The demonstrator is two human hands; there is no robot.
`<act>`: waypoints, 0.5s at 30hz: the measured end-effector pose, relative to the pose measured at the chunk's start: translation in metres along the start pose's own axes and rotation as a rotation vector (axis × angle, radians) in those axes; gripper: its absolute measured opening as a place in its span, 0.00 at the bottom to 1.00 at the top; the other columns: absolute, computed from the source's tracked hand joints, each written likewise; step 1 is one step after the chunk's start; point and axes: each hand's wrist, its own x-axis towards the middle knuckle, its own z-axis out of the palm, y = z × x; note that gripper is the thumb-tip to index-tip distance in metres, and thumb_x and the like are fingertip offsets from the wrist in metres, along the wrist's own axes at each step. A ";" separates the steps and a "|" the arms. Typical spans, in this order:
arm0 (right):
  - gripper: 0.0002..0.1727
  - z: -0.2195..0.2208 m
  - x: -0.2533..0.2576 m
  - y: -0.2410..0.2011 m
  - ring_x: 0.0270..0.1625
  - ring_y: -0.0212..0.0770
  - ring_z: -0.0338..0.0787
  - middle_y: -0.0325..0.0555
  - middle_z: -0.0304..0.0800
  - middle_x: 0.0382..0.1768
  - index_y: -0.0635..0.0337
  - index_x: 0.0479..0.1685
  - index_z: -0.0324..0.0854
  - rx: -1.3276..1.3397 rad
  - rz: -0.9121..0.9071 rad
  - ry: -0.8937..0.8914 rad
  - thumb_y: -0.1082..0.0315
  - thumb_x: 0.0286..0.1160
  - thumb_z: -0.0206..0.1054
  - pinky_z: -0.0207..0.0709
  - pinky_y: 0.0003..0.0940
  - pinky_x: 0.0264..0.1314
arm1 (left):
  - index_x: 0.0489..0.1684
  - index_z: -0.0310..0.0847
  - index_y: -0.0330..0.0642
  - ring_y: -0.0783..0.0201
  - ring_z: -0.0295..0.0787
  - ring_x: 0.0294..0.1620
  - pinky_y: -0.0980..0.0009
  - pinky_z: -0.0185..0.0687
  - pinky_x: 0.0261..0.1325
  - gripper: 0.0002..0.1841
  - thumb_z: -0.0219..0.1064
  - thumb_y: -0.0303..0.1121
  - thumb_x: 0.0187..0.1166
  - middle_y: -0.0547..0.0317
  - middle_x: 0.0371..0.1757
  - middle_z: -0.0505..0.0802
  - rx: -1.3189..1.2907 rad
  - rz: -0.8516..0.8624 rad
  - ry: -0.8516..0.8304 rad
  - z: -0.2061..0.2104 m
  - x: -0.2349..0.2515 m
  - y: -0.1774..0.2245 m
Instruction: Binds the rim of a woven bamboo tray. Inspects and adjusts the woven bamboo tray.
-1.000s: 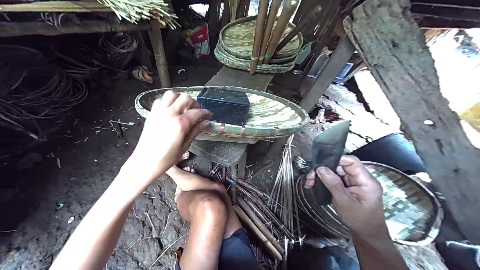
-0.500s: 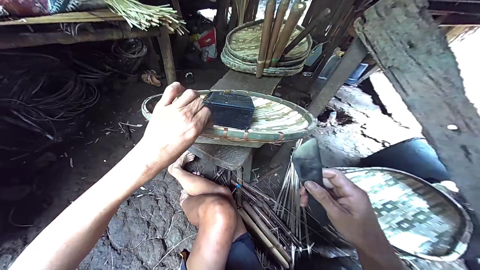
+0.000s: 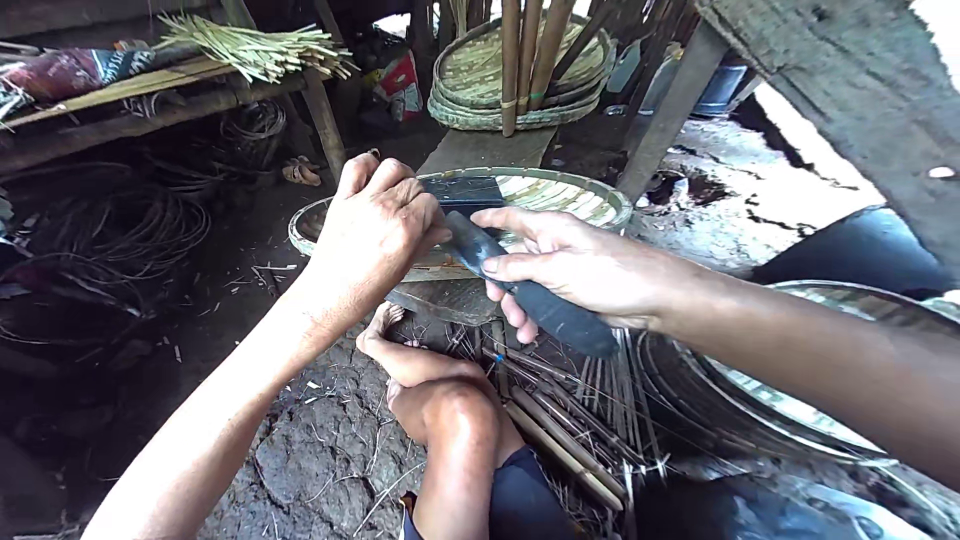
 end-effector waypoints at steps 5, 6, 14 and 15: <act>0.33 -0.013 -0.033 0.048 0.14 0.30 0.84 0.38 0.87 0.25 0.46 0.88 0.64 -0.122 -0.187 -0.550 0.70 0.81 0.58 0.84 0.28 0.15 | 0.39 0.90 0.36 0.48 0.87 0.59 0.49 0.64 0.72 0.14 0.64 0.37 0.87 0.47 0.42 0.94 -0.128 -0.119 0.089 -0.008 -0.011 -0.011; 0.32 -0.016 -0.040 0.066 0.16 0.28 0.85 0.35 0.87 0.27 0.47 0.88 0.65 -0.145 -0.200 -0.633 0.69 0.81 0.60 0.84 0.26 0.17 | 0.38 0.89 0.35 0.49 0.88 0.56 0.49 0.65 0.71 0.16 0.62 0.38 0.88 0.46 0.41 0.94 -0.141 -0.159 0.100 -0.009 -0.014 -0.012; 0.22 0.024 -0.060 0.396 0.26 0.36 0.82 0.53 0.84 0.36 0.73 0.78 0.68 0.166 0.233 0.333 0.73 0.89 0.56 0.78 0.29 0.29 | 0.62 0.86 0.34 0.39 0.87 0.63 0.43 0.77 0.67 0.25 0.61 0.50 0.86 0.40 0.57 0.92 -0.175 -0.251 -0.007 0.032 -0.013 0.029; 0.22 0.038 -0.074 0.423 0.28 0.45 0.83 0.68 0.85 0.37 0.85 0.72 0.68 0.040 0.130 0.447 0.74 0.87 0.57 0.78 0.34 0.31 | 0.67 0.85 0.35 0.40 0.87 0.64 0.44 0.77 0.70 0.26 0.63 0.50 0.85 0.41 0.59 0.92 -0.164 -0.238 -0.010 0.041 -0.009 0.038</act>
